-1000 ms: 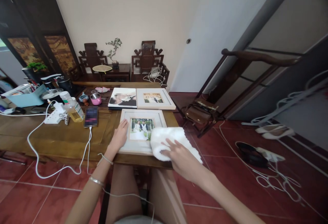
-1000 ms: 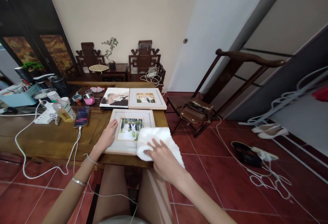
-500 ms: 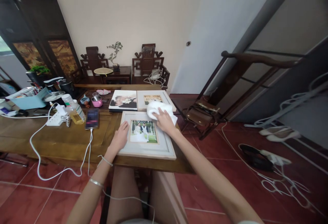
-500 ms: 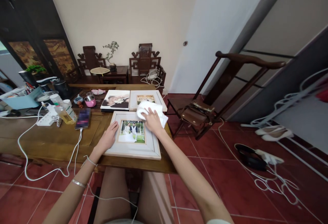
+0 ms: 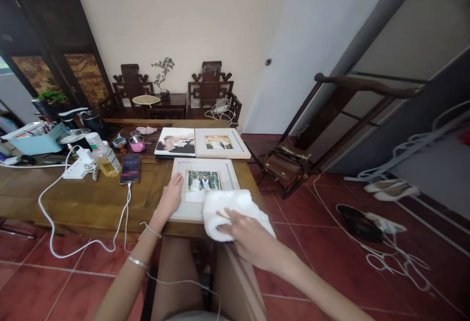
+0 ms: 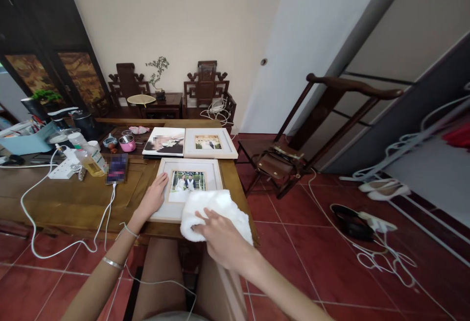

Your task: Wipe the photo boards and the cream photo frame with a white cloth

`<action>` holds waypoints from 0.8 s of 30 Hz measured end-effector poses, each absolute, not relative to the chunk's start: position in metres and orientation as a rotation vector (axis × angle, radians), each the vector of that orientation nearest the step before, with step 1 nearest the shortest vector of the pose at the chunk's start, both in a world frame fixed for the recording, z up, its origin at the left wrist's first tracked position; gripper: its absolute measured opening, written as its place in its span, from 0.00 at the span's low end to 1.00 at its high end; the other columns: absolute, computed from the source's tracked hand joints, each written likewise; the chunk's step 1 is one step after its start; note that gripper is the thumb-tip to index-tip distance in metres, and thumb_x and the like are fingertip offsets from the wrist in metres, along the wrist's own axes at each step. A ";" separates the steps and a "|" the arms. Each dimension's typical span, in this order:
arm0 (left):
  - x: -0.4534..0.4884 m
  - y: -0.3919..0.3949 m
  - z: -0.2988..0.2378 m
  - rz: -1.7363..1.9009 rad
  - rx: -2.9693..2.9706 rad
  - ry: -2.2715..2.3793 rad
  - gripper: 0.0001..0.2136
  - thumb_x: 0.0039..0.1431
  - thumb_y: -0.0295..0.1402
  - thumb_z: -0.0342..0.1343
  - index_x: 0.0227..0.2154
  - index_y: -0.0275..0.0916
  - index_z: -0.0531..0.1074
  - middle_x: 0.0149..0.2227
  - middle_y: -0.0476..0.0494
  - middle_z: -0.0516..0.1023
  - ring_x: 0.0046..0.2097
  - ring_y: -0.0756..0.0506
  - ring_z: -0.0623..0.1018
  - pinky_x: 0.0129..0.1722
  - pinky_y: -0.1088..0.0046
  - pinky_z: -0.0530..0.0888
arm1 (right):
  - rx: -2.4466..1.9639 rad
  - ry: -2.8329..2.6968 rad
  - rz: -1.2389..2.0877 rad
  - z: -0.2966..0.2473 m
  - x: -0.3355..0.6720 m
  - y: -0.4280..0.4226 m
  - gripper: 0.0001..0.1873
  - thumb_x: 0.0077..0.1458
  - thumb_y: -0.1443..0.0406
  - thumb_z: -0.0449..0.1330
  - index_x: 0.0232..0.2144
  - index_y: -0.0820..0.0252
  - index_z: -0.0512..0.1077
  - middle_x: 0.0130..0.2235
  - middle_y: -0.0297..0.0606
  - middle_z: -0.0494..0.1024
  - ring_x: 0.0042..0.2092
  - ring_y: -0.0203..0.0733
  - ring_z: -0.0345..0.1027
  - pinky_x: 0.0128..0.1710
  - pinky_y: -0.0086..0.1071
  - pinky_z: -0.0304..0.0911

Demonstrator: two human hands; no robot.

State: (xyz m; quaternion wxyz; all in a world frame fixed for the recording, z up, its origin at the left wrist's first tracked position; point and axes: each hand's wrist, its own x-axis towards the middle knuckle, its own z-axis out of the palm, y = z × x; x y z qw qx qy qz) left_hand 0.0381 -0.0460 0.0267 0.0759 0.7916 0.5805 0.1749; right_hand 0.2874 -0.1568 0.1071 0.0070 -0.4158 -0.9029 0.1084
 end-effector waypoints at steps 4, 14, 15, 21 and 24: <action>0.037 -0.046 0.030 0.476 2.389 1.713 0.29 0.53 0.15 0.40 0.59 0.35 0.58 0.65 0.35 0.54 0.66 0.43 0.53 0.58 0.56 0.65 | -1.385 -2.685 0.192 0.085 0.278 -0.128 0.33 0.43 0.78 0.48 0.52 0.59 0.70 0.60 0.45 0.64 0.62 0.51 0.53 0.55 0.42 0.57; 0.034 -0.043 0.026 0.495 2.386 1.702 0.28 0.53 0.14 0.40 0.58 0.36 0.59 0.65 0.38 0.55 0.67 0.45 0.53 0.60 0.59 0.63 | -1.551 -2.600 -0.166 0.079 0.273 0.001 0.29 0.49 0.78 0.50 0.54 0.66 0.68 0.62 0.50 0.60 0.63 0.54 0.48 0.59 0.46 0.46; 0.034 -0.043 0.026 0.502 2.381 1.701 0.28 0.53 0.14 0.40 0.58 0.36 0.59 0.65 0.38 0.55 0.67 0.45 0.53 0.60 0.59 0.62 | -1.535 -2.629 -0.157 0.079 0.272 -0.002 0.29 0.48 0.78 0.50 0.53 0.65 0.69 0.62 0.50 0.60 0.62 0.55 0.49 0.59 0.47 0.46; 0.033 -0.041 0.020 0.551 2.363 1.687 0.29 0.53 0.14 0.40 0.59 0.33 0.58 0.65 0.36 0.55 0.66 0.44 0.53 0.61 0.57 0.60 | -1.423 -2.824 0.056 0.088 0.275 -0.085 0.28 0.46 0.78 0.50 0.50 0.63 0.72 0.58 0.52 0.67 0.57 0.55 0.59 0.53 0.47 0.56; 0.034 -0.040 0.019 0.558 2.365 1.690 0.30 0.52 0.14 0.40 0.59 0.33 0.57 0.65 0.35 0.55 0.66 0.44 0.53 0.62 0.57 0.60 | -1.315 -2.884 0.287 0.102 0.275 -0.137 0.31 0.45 0.79 0.49 0.51 0.62 0.71 0.59 0.51 0.66 0.59 0.54 0.57 0.55 0.45 0.57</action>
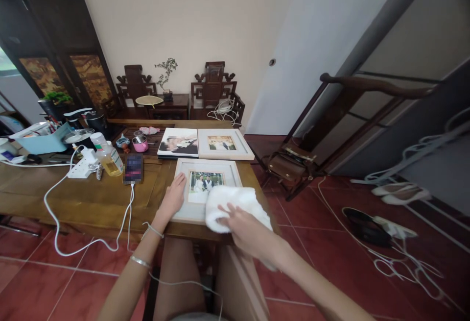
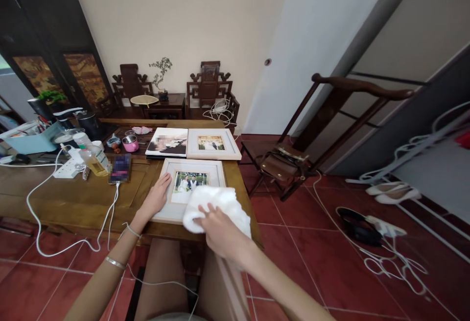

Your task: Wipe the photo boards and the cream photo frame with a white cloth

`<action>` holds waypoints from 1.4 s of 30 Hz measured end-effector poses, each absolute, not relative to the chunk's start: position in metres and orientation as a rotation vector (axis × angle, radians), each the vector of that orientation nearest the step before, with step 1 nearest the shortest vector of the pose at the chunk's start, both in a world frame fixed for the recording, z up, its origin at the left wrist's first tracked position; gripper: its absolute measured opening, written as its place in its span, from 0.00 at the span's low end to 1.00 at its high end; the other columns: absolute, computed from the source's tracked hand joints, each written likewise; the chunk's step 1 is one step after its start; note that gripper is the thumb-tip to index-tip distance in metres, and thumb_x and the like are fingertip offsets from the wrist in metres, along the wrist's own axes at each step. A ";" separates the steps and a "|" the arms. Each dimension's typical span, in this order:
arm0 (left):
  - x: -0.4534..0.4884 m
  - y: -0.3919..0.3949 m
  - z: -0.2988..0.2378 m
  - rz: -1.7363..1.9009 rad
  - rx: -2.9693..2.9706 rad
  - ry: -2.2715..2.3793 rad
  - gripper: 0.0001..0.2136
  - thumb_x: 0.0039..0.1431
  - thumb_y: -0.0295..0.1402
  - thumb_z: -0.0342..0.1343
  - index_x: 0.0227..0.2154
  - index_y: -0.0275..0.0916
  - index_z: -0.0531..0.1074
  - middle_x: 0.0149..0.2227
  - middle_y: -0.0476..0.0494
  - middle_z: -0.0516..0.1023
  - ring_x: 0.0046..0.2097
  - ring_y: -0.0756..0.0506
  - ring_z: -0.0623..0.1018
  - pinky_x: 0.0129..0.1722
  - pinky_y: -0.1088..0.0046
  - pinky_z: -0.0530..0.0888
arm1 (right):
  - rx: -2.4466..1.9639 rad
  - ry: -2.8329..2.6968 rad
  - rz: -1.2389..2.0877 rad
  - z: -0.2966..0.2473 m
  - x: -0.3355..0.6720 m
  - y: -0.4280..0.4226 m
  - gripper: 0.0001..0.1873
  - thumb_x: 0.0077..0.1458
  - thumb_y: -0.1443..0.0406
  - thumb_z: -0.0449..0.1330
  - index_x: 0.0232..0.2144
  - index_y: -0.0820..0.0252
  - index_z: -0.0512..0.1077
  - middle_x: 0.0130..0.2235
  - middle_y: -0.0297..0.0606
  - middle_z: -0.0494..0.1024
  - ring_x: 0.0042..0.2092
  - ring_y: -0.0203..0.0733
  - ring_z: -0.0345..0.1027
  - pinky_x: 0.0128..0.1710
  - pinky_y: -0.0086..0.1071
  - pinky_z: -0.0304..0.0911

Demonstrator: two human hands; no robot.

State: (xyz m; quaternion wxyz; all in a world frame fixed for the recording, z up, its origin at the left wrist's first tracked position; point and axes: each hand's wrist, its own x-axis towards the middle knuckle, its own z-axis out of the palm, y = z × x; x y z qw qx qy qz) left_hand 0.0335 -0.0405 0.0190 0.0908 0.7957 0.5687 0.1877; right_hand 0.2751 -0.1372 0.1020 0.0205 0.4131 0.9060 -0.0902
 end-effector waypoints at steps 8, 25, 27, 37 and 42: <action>0.035 -0.043 0.027 0.493 2.373 1.687 0.30 0.52 0.14 0.40 0.59 0.36 0.59 0.65 0.36 0.54 0.67 0.43 0.52 0.59 0.55 0.63 | 1.376 2.904 -0.227 0.080 0.255 -0.127 0.32 0.45 0.77 0.51 0.53 0.60 0.69 0.62 0.49 0.61 0.63 0.55 0.49 0.60 0.51 0.48; 0.033 -0.041 0.022 0.510 2.393 1.675 0.30 0.52 0.14 0.41 0.59 0.36 0.59 0.65 0.36 0.55 0.67 0.44 0.52 0.61 0.56 0.61 | 1.395 2.803 0.026 0.082 0.267 -0.063 0.29 0.45 0.77 0.52 0.49 0.60 0.73 0.61 0.47 0.62 0.61 0.60 0.50 0.57 0.56 0.47; 0.034 -0.042 0.022 0.512 2.379 1.689 0.30 0.52 0.14 0.41 0.59 0.36 0.58 0.65 0.35 0.54 0.67 0.43 0.52 0.60 0.56 0.63 | 1.275 2.808 -0.123 0.096 0.271 -0.094 0.30 0.43 0.78 0.50 0.48 0.59 0.73 0.59 0.48 0.65 0.59 0.58 0.55 0.54 0.53 0.53; 0.036 -0.046 0.030 0.443 2.377 1.661 0.31 0.51 0.13 0.39 0.60 0.36 0.56 0.66 0.35 0.52 0.67 0.42 0.50 0.58 0.50 0.63 | 1.366 2.966 -0.284 0.077 0.264 -0.085 0.35 0.40 0.80 0.48 0.51 0.58 0.71 0.62 0.41 0.61 0.64 0.48 0.49 0.62 0.47 0.44; 0.035 -0.047 0.032 0.418 2.329 1.656 0.31 0.52 0.14 0.38 0.60 0.37 0.55 0.66 0.34 0.50 0.67 0.41 0.49 0.55 0.43 0.64 | 1.615 2.829 0.097 0.071 0.261 -0.007 0.31 0.46 0.79 0.49 0.53 0.62 0.69 0.65 0.41 0.55 0.66 0.56 0.40 0.61 0.57 0.39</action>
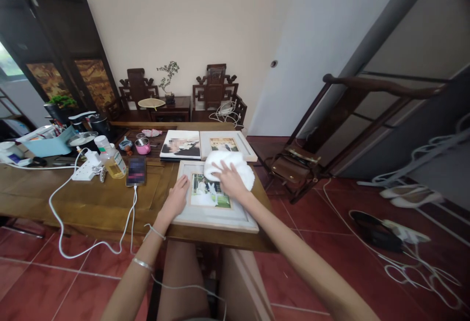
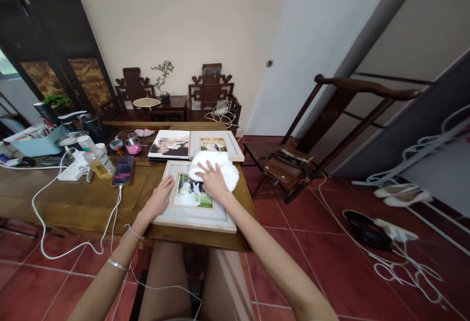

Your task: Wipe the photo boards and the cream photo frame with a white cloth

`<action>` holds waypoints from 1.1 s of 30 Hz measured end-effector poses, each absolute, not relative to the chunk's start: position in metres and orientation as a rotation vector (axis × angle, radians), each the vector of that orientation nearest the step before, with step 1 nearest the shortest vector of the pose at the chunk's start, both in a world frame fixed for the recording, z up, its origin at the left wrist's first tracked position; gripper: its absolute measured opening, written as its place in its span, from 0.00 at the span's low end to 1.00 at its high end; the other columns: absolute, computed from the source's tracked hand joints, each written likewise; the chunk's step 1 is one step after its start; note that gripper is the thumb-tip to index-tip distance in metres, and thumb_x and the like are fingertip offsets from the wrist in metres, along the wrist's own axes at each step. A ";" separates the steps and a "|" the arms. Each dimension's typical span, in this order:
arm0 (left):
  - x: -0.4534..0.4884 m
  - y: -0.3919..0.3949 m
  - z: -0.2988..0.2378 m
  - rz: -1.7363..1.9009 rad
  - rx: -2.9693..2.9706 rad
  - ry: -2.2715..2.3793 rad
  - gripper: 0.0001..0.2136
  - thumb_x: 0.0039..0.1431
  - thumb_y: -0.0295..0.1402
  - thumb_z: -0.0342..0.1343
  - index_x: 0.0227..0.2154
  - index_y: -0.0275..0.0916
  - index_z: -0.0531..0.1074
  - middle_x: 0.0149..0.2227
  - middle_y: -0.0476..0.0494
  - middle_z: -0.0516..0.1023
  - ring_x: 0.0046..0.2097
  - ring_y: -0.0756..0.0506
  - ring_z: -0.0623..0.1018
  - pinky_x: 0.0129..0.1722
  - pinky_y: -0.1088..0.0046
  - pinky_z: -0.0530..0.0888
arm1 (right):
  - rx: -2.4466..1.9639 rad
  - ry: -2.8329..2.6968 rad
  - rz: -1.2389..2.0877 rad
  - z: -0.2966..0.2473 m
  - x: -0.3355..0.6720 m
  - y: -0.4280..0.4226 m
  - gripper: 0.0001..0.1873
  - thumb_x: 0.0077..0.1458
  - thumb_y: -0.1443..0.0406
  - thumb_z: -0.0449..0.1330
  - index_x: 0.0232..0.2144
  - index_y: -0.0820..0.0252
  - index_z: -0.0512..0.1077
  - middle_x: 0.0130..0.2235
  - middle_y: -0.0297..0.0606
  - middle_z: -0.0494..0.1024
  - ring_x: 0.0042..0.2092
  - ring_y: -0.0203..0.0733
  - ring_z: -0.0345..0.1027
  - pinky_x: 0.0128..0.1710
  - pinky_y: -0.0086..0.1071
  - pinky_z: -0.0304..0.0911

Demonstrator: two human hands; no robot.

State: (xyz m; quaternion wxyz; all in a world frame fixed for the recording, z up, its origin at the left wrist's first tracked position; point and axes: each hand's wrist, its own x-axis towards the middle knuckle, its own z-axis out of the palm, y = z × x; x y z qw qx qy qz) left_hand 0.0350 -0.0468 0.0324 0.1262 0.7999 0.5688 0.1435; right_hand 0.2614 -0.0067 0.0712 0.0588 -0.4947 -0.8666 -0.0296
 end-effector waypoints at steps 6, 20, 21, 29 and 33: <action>0.036 -0.048 0.033 0.446 2.295 1.679 0.30 0.53 0.14 0.38 0.60 0.37 0.56 0.66 0.35 0.50 0.67 0.41 0.49 0.56 0.45 0.63 | -1.538 -2.713 -0.072 0.074 0.250 -0.022 0.32 0.44 0.79 0.50 0.52 0.59 0.71 0.64 0.40 0.56 0.63 0.63 0.43 0.56 0.65 0.44; 0.038 -0.049 0.036 0.432 2.299 1.673 0.31 0.52 0.15 0.38 0.60 0.36 0.55 0.66 0.34 0.51 0.67 0.42 0.49 0.57 0.46 0.62 | -1.317 -2.803 0.274 0.089 0.268 -0.102 0.38 0.36 0.83 0.48 0.50 0.57 0.71 0.61 0.43 0.64 0.62 0.53 0.52 0.58 0.49 0.50; 0.038 -0.048 0.035 0.434 2.297 1.672 0.31 0.53 0.15 0.38 0.60 0.36 0.55 0.66 0.34 0.51 0.67 0.42 0.49 0.57 0.45 0.62 | -1.372 -2.766 0.185 0.085 0.268 -0.086 0.39 0.37 0.84 0.47 0.51 0.58 0.70 0.62 0.43 0.62 0.63 0.53 0.51 0.58 0.49 0.50; 0.036 -0.048 0.034 0.471 2.303 1.673 0.29 0.54 0.16 0.38 0.60 0.36 0.57 0.66 0.34 0.52 0.67 0.41 0.51 0.56 0.45 0.64 | -1.572 -2.719 -0.152 0.083 0.252 -0.001 0.38 0.44 0.85 0.48 0.55 0.54 0.67 0.66 0.40 0.50 0.65 0.61 0.40 0.56 0.63 0.45; 0.038 -0.049 0.035 0.483 2.282 1.683 0.29 0.54 0.15 0.37 0.60 0.36 0.56 0.66 0.34 0.51 0.67 0.42 0.51 0.56 0.46 0.63 | -1.533 -2.801 -0.049 0.080 0.246 -0.039 0.37 0.44 0.85 0.46 0.52 0.55 0.70 0.65 0.40 0.54 0.64 0.63 0.43 0.54 0.65 0.48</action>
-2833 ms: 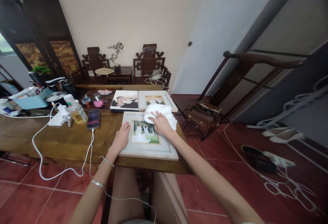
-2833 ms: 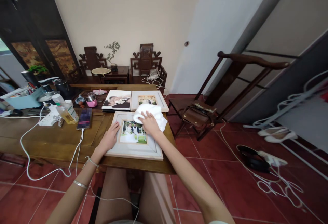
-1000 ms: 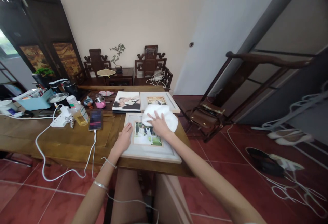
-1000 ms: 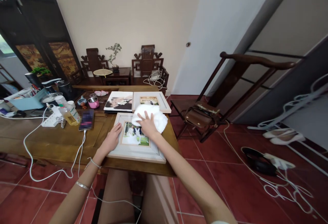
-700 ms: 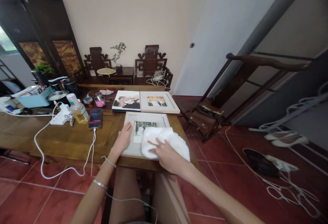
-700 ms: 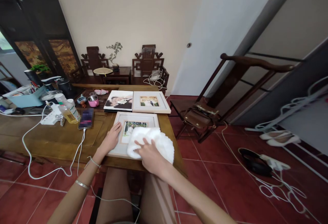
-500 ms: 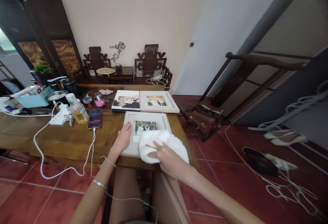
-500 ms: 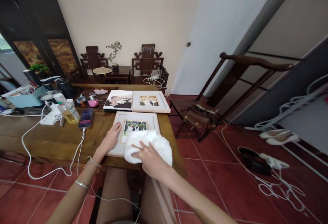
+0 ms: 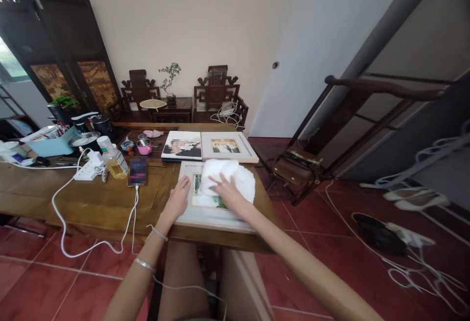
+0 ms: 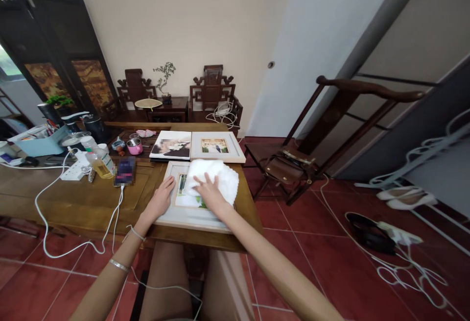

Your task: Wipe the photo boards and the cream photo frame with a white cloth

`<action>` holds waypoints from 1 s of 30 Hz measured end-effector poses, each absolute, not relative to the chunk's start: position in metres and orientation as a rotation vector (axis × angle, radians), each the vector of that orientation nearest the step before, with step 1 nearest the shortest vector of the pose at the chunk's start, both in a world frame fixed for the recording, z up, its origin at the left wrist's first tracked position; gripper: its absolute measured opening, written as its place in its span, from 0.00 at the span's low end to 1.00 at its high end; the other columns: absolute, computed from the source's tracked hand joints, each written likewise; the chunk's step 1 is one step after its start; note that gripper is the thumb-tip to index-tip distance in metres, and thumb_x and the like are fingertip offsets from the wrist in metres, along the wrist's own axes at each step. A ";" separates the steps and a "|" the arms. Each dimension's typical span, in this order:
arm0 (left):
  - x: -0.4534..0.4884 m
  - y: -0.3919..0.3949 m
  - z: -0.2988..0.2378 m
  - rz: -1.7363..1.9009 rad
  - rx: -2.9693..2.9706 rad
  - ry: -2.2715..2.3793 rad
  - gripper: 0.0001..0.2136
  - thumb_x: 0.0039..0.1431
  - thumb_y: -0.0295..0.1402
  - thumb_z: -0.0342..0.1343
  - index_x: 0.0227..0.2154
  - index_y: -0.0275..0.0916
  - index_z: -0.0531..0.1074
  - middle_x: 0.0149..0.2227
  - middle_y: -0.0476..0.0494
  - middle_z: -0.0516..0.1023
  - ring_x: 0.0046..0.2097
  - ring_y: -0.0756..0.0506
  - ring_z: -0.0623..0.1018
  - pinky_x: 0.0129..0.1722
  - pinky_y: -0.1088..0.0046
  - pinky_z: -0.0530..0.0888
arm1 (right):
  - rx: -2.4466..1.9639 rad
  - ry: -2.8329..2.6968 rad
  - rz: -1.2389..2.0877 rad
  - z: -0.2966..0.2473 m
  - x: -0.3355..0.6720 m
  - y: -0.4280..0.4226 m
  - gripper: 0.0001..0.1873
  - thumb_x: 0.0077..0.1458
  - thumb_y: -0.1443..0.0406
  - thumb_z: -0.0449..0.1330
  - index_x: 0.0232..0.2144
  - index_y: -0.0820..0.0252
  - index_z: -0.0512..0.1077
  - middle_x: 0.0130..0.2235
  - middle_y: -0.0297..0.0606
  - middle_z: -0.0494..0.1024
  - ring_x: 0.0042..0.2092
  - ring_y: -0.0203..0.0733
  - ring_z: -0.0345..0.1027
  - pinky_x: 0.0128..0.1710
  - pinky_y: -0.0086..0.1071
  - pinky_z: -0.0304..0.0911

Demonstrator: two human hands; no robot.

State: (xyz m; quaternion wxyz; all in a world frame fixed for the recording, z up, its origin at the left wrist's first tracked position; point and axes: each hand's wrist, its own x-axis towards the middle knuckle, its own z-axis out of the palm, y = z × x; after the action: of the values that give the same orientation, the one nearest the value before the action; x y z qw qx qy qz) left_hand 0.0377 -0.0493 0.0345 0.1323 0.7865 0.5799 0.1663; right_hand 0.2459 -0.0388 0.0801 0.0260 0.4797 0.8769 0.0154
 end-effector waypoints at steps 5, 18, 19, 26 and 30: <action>0.040 -0.051 0.035 0.507 2.275 1.693 0.30 0.54 0.15 0.38 0.60 0.36 0.56 0.66 0.34 0.52 0.67 0.42 0.51 0.57 0.49 0.63 | 1.285 2.746 -0.332 0.092 0.266 -0.114 0.40 0.37 0.84 0.47 0.52 0.56 0.69 0.64 0.43 0.58 0.64 0.58 0.44 0.55 0.61 0.48; 0.037 -0.048 0.034 0.427 2.306 1.681 0.29 0.54 0.15 0.38 0.60 0.36 0.57 0.66 0.34 0.52 0.67 0.42 0.50 0.56 0.47 0.64 | 1.602 2.715 0.189 0.069 0.270 -0.015 0.39 0.42 0.85 0.48 0.56 0.56 0.65 0.66 0.42 0.49 0.66 0.62 0.38 0.58 0.62 0.44; 0.037 -0.047 0.034 0.432 2.305 1.683 0.29 0.54 0.15 0.38 0.59 0.37 0.57 0.66 0.34 0.52 0.67 0.43 0.51 0.56 0.47 0.64 | 1.636 2.707 0.228 0.069 0.268 -0.003 0.38 0.44 0.84 0.49 0.56 0.55 0.65 0.67 0.42 0.48 0.66 0.62 0.37 0.57 0.63 0.44; 0.036 -0.047 0.032 0.511 2.293 1.677 0.28 0.55 0.16 0.38 0.60 0.35 0.57 0.65 0.34 0.53 0.67 0.43 0.52 0.58 0.50 0.62 | 1.565 2.753 0.175 0.062 0.250 -0.020 0.33 0.45 0.81 0.51 0.53 0.58 0.69 0.65 0.41 0.53 0.65 0.63 0.41 0.57 0.62 0.43; 0.038 -0.049 0.032 0.556 2.265 1.677 0.28 0.56 0.16 0.38 0.59 0.36 0.58 0.65 0.36 0.54 0.67 0.43 0.52 0.59 0.52 0.61 | 1.359 2.800 -0.128 0.079 0.255 -0.090 0.32 0.43 0.79 0.51 0.51 0.59 0.71 0.64 0.43 0.57 0.64 0.62 0.46 0.57 0.61 0.45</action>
State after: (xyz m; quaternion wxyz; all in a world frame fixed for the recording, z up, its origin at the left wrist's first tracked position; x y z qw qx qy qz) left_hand 0.0382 -0.0491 0.0316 0.1340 0.7814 0.5784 0.1919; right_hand 0.2552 -0.0899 0.0793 0.0135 0.4362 0.8988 -0.0410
